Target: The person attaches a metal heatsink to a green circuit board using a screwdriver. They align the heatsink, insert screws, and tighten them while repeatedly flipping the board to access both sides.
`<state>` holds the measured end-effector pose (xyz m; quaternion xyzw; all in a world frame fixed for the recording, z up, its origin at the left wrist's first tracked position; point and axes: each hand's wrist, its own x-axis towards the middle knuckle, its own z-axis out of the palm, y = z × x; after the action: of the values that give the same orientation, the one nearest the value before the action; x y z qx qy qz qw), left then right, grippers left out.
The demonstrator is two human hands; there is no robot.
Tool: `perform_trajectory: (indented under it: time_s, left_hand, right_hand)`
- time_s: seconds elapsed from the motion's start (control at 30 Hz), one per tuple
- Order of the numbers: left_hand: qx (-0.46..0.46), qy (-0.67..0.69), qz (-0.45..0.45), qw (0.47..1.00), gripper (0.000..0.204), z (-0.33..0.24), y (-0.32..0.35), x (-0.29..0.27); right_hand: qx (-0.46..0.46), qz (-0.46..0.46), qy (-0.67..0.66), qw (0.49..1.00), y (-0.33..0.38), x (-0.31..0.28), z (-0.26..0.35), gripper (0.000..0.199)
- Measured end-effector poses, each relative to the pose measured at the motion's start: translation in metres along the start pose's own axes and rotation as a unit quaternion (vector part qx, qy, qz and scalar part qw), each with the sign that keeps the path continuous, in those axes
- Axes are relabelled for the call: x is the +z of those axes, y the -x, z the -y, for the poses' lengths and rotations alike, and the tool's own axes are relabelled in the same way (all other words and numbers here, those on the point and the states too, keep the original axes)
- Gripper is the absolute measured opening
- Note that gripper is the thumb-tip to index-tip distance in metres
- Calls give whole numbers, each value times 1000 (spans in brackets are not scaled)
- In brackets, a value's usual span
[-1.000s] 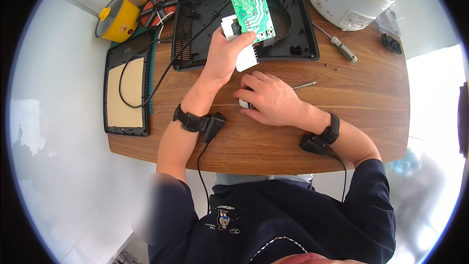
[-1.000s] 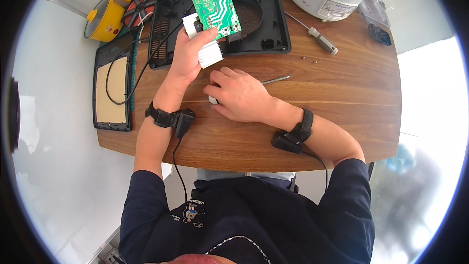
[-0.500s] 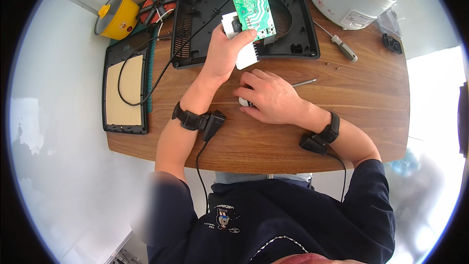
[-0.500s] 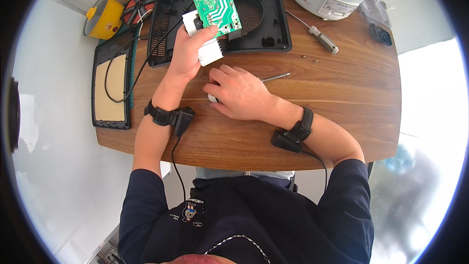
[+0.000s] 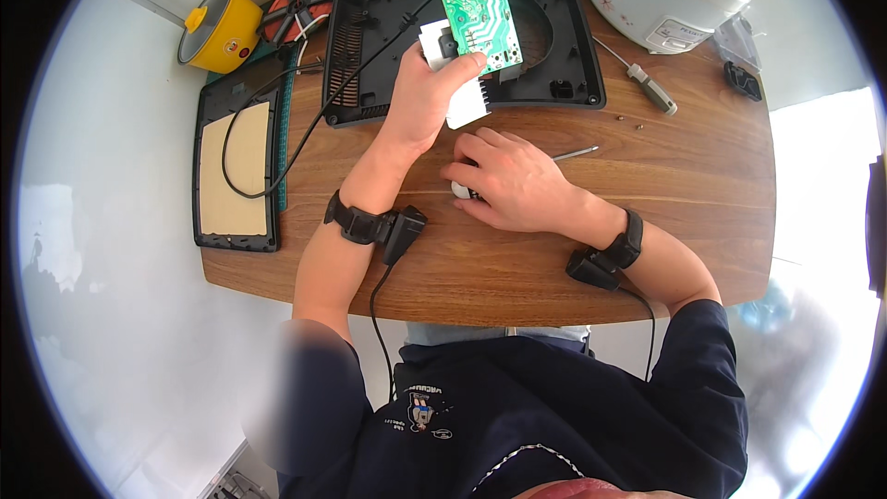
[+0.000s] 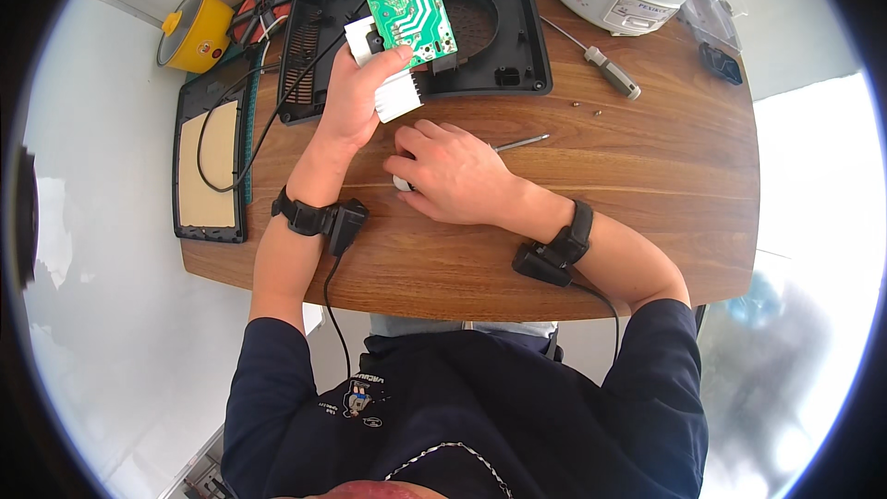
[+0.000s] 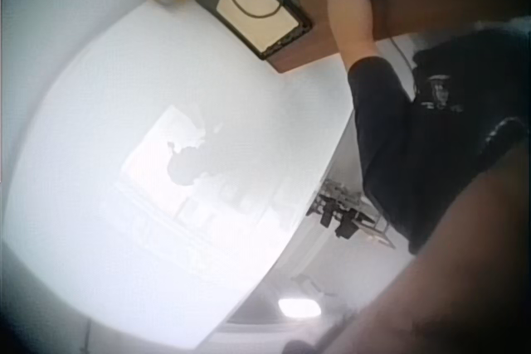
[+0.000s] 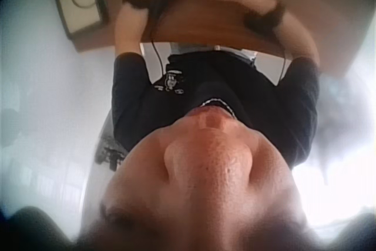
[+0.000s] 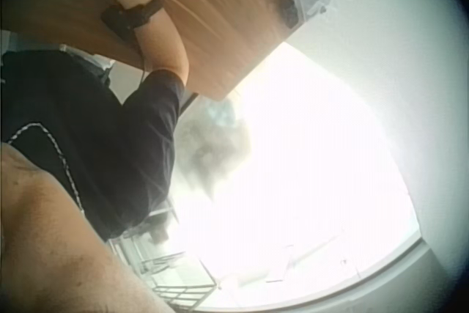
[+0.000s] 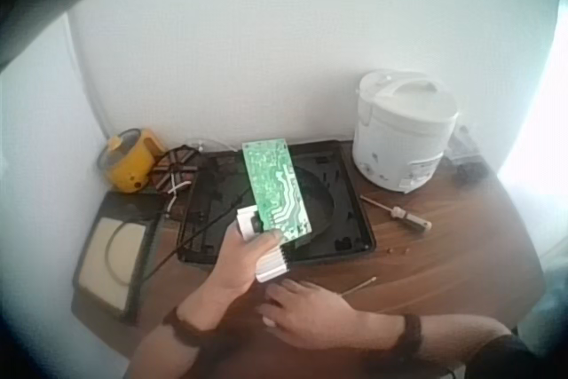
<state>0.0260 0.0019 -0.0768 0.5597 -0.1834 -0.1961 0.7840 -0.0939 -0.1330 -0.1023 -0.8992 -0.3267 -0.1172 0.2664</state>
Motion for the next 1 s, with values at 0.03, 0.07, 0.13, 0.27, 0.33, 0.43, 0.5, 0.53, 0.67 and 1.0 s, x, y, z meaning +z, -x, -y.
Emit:
perform_trajectory:
  time_s: [0.03,0.07,0.13,0.27,0.33,0.43,0.5,0.53,0.67,1.0]
  left_hand:
    - [1,2,-1,1000,27,0,0,1]
    - [2,3,-3,1000,27,-1,0,1]
    - [1,-4,0,1000,27,-1,0,0]
    - [2,-5,0,1000,27,1,0,0]
    - [4,-4,-1,1000,27,2,-1,0]
    - [8,-5,-3,1000,26,1,0,1]
    - [8,-7,-7,1000,26,2,0,1]
    - [7,-8,-11,1000,26,3,0,0]
    - [5,-11,-18,1000,26,2,0,2]
    - [8,-29,-7,1000,31,3,-1,1]
  right_hand:
    - [1,0,0,1000,0,-1,0,26]
    - [1,0,0,1000,0,-1,1,26]
    - [6,8,-1,1000,0,-3,2,29]
    - [11,36,-3,999,-1,-7,3,37]
    - [10,41,-3,999,0,-10,3,40]
    - [6,42,-7,999,1,-12,1,44]
    - [5,45,-5,999,1,-14,-1,47]
    - [4,49,-3,999,1,-16,-2,47]
    - [2,64,0,998,1,-26,-4,48]
    - [16,79,54,995,7,-61,-13,42]
